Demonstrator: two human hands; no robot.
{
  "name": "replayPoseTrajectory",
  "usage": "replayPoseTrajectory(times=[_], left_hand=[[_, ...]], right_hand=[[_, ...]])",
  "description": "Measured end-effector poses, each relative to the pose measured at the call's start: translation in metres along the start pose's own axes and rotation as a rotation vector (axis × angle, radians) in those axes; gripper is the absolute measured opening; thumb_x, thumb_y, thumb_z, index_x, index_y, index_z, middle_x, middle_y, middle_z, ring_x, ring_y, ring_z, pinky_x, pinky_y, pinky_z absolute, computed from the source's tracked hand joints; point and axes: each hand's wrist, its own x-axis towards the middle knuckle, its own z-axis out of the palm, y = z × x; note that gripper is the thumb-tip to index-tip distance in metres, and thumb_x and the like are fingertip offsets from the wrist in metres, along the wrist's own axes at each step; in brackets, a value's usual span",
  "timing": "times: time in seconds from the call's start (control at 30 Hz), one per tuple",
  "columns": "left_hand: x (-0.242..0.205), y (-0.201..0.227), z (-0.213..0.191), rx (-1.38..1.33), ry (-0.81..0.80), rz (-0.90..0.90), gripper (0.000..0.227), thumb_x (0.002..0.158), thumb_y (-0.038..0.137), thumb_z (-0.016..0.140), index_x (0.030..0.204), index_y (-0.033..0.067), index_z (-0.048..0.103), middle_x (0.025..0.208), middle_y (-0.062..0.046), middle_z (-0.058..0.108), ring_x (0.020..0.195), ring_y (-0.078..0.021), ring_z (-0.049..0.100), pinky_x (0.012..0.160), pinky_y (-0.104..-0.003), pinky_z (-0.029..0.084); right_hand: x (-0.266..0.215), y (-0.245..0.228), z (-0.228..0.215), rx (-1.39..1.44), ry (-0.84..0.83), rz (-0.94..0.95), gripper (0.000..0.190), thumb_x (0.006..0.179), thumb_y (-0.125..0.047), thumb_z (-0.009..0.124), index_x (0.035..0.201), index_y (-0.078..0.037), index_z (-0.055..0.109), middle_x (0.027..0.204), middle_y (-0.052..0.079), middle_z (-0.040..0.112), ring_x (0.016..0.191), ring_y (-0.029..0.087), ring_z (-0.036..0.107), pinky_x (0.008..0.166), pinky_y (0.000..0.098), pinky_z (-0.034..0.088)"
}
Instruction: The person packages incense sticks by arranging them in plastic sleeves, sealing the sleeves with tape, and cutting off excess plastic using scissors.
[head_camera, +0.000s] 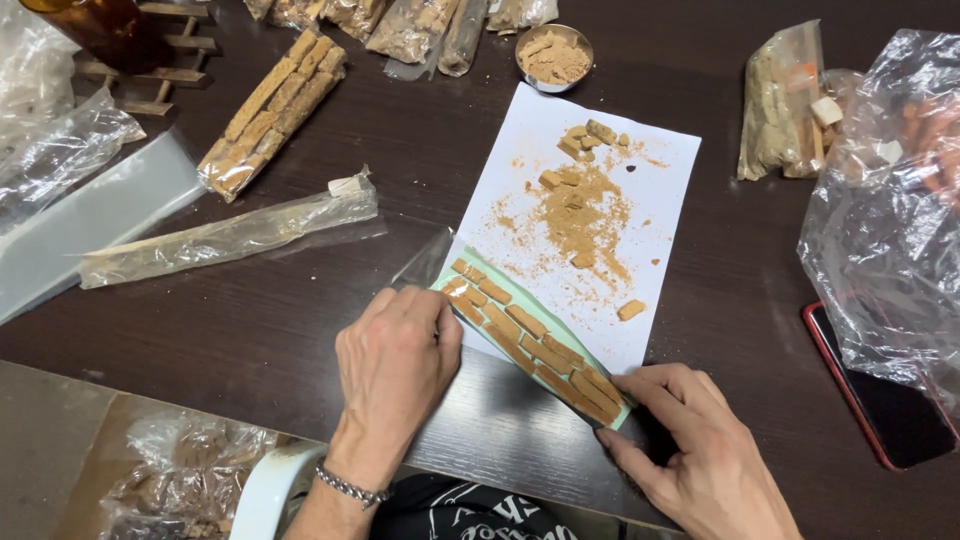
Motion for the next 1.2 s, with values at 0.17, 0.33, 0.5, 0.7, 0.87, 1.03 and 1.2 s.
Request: replayPoseTrajectory(times=[0.17,0.33,0.5,0.7,0.87,1.03,1.2], left_hand=[[0.008,-0.005,0.007,-0.059,-0.024,0.0,0.022,0.087,0.011,0.061,0.068,0.0128,0.05,0.06,-0.001,0.051,0.056,-0.0186,0.049,0.041,-0.04,0.036],[0.006,-0.002,0.01,-0.13,-0.09,-0.025,0.017,0.082,0.009,0.056,0.068,0.0151,0.05,0.057,0.003,0.049,0.053,-0.0122,0.044,0.041,-0.034,0.035],[0.001,0.006,0.0,-0.257,-0.124,0.011,0.016,0.084,0.008,0.057,0.071,0.016,0.054,0.06,0.003,0.052,0.055,-0.0126,0.046,0.043,-0.034,0.038],[0.0,-0.002,-0.016,-0.147,-0.055,0.007,0.012,0.097,0.02,0.066,0.094,0.0106,0.059,0.093,-0.004,0.063,0.077,-0.0202,0.055,0.05,-0.033,0.047],[0.004,0.0,-0.011,-0.135,0.018,0.077,0.009,0.097,0.015,0.067,0.092,0.0086,0.062,0.089,-0.004,0.061,0.076,-0.0229,0.054,0.05,-0.036,0.046],[0.009,-0.001,-0.012,-0.16,-0.031,0.056,0.012,0.096,0.014,0.066,0.086,0.0092,0.063,0.085,-0.002,0.059,0.077,-0.0213,0.052,0.049,-0.037,0.047],[0.009,-0.011,-0.012,-0.264,-0.167,-0.087,0.016,0.097,0.019,0.067,0.085,0.0139,0.059,0.081,0.0,0.064,0.072,-0.0161,0.053,0.056,-0.033,0.05]], right_hand=[[-0.001,0.002,0.002,-0.003,-0.006,0.031,0.041,0.08,-0.029,0.082,0.117,-0.013,0.07,0.106,-0.003,0.069,0.097,0.014,0.066,0.085,0.0293,0.053],[-0.004,0.006,0.005,0.002,-0.013,0.051,0.041,0.081,-0.031,0.081,0.118,-0.014,0.071,0.106,-0.002,0.069,0.096,0.013,0.069,0.084,0.0288,0.053],[-0.005,0.003,0.011,-0.057,-0.02,0.118,0.048,0.08,-0.037,0.08,0.122,-0.017,0.07,0.109,-0.004,0.068,0.095,0.012,0.07,0.073,0.03,0.058],[-0.008,0.021,0.001,-0.028,-0.14,0.058,0.062,0.079,-0.05,0.08,0.131,-0.02,0.067,0.115,-0.006,0.074,0.106,0.011,0.073,0.089,0.0297,0.056],[0.003,0.013,0.002,-0.061,-0.155,0.022,0.051,0.084,-0.045,0.075,0.128,-0.02,0.068,0.119,-0.005,0.073,0.11,0.013,0.071,0.087,0.032,0.059],[0.011,0.007,0.007,-0.065,-0.109,-0.023,0.043,0.088,-0.04,0.071,0.126,-0.018,0.069,0.115,-0.004,0.071,0.111,0.014,0.07,0.084,0.0335,0.06],[0.022,0.012,-0.005,0.064,-0.252,-0.09,0.053,0.088,-0.041,0.074,0.131,-0.012,0.067,0.126,0.007,0.074,0.118,0.023,0.073,0.099,0.0379,0.056]])
